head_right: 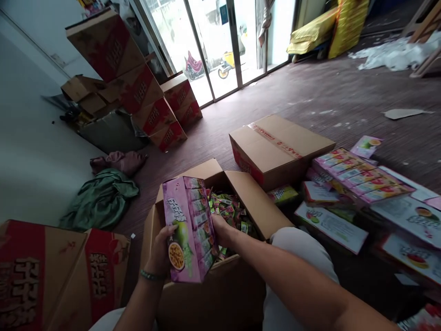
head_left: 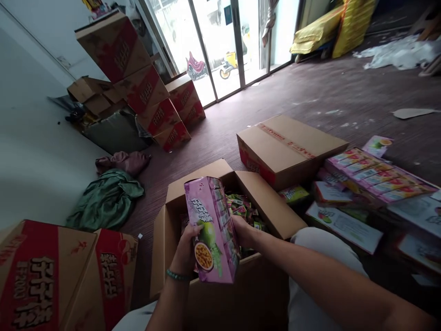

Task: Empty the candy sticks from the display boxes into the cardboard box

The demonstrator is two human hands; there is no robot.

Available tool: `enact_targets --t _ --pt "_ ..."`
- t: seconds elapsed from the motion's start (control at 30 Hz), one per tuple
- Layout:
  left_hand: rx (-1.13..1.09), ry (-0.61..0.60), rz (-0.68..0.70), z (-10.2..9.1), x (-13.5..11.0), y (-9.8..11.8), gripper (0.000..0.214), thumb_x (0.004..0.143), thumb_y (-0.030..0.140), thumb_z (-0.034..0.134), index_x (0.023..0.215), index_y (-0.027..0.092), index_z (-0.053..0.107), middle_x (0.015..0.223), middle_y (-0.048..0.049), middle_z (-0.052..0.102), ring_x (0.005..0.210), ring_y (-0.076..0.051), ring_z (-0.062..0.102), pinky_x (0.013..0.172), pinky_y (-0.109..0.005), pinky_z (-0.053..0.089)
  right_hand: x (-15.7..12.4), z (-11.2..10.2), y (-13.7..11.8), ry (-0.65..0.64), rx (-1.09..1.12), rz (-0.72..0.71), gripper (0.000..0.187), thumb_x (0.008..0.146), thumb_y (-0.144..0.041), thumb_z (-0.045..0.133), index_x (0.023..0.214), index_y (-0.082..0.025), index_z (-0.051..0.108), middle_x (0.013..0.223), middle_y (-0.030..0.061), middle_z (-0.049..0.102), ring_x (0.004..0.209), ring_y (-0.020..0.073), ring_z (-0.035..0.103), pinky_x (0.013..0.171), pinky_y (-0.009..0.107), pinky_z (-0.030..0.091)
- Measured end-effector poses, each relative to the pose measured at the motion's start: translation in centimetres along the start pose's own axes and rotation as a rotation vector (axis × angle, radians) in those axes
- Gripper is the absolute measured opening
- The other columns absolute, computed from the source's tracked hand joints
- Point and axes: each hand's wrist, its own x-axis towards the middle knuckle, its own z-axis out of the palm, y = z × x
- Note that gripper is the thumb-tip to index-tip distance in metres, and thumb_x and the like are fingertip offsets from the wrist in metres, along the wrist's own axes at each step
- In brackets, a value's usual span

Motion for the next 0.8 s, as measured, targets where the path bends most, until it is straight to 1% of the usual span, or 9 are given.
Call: enact_targets --t 0.07,0.13,0.17,0.23,0.3,0.37,0.53,0.67,0.8 --pt "0.006 -0.02 0.012 0.5 0.2 -0.1 0.039 0.062 0.027 0.074 0.098 0.016 0.07 0.073 -0.0026 0.07 0.08 -0.026 0.069 0.072 -0.031 0.055 0.0 -0.6 -1.0 0.267 -0.182 -0.119 0.038 0.092 -0.047 0.037 0.09 -0.019 0.062 0.074 0.0075 0.067 0.068 0.0216 0.064 0.073 0.038 0.052" --pt "0.059 -0.011 0.029 0.2 0.7 -0.4 0.045 0.065 0.025 0.072 0.109 0.016 0.068 0.085 -0.0038 0.072 0.081 -0.024 0.069 0.071 -0.031 0.055 -0.4 -1.2 -2.2 0.569 -0.489 -0.438 0.034 0.093 -0.046 0.039 0.09 -0.019 0.06 0.084 0.0092 0.066 0.077 0.0229 0.063 0.078 0.04 0.05" --pt "0.102 -0.012 0.037 -0.3 1.0 -0.7 0.051 0.067 0.024 0.072 0.117 0.017 0.065 0.091 -0.004 0.073 0.081 -0.024 0.069 0.072 -0.031 0.054 -0.8 -1.4 -2.6 0.644 -0.669 -0.645 0.032 0.093 -0.045 0.04 0.093 -0.019 0.059 0.092 0.0109 0.066 0.086 0.0243 0.062 0.085 0.041 0.048" --pt "0.186 -0.012 0.043 -1.6 1.5 -1.3 0.064 0.069 0.022 0.073 0.131 0.02 0.057 0.099 -0.0048 0.072 0.085 -0.024 0.069 0.075 -0.032 0.054 -1.7 -1.5 -2.8 0.557 -1.059 -1.04 0.031 0.094 -0.043 0.043 0.101 -0.018 0.06 0.109 0.013 0.063 0.106 0.0267 0.055 0.098 0.043 0.039" --pt "0.244 0.012 0.03 -2.9 1.9 -2.0 0.078 0.067 0.022 0.077 0.14 0.019 0.049 0.099 -0.0051 0.072 0.086 -0.023 0.068 0.078 -0.032 0.053 -2.5 -1.4 -2.2 0.289 -1.402 -1.263 0.037 0.093 -0.05 0.048 0.107 -0.018 0.06 0.121 0.0132 0.06 0.117 0.0286 0.047 0.103 0.045 0.032" --pt "0.291 0.053 0.005 -4.1 2.2 -2.7 0.09 0.062 0.023 0.083 0.143 0.017 0.044 0.092 -0.0044 0.073 0.082 -0.021 0.067 0.077 -0.031 0.053 -3.1 -1.1 -1.3 0.11 -1.634 -1.289 0.048 0.087 -0.06 0.054 0.109 -0.017 0.06 0.123 0.0137 0.058 0.12 0.0306 0.042 0.105 0.046 0.027" --pt "0.436 0.084 -0.026 -5.5 2.9 -4.6 0.1 0.051 0.018 0.088 0.141 0.011 0.047 0.079 -0.0013 0.07 0.065 -0.014 0.06 0.065 -0.024 0.048 -3.3 -1.1 -0.9 -0.036 -1.891 -1.094 0.055 0.079 -0.064 0.062 0.103 -0.015 0.061 0.11 0.0139 0.06 0.111 0.031 0.043 0.098 0.048 0.029" --pt "0.446 0.096 -0.053 -5.6 3.0 -5.2 0.102 0.049 0.013 0.085 0.142 0.009 0.044 0.06 0.0063 0.06 0.054 -0.01 0.054 0.055 -0.02 0.041 -3.3 -1.5 -1.0 -0.118 -1.925 -0.976 0.042 0.078 -0.049 0.068 0.1 -0.014 0.061 0.103 0.0116 0.062 0.096 0.0264 0.049 0.091 0.043 0.033" --pt "0.44 0.117 -0.06 -5.4 2.9 -4.4 0.092 0.049 0.008 0.08 0.136 0.011 0.052 0.055 0.0076 0.057 0.052 -0.011 0.054 0.054 -0.02 0.041 -3.5 -2.0 -0.3 -0.22 -1.856 -0.955 0.031 0.077 -0.036 0.068 0.1 -0.016 0.065 0.093 0.0086 0.066 0.091 0.0245 0.052 0.089 0.04 0.033"
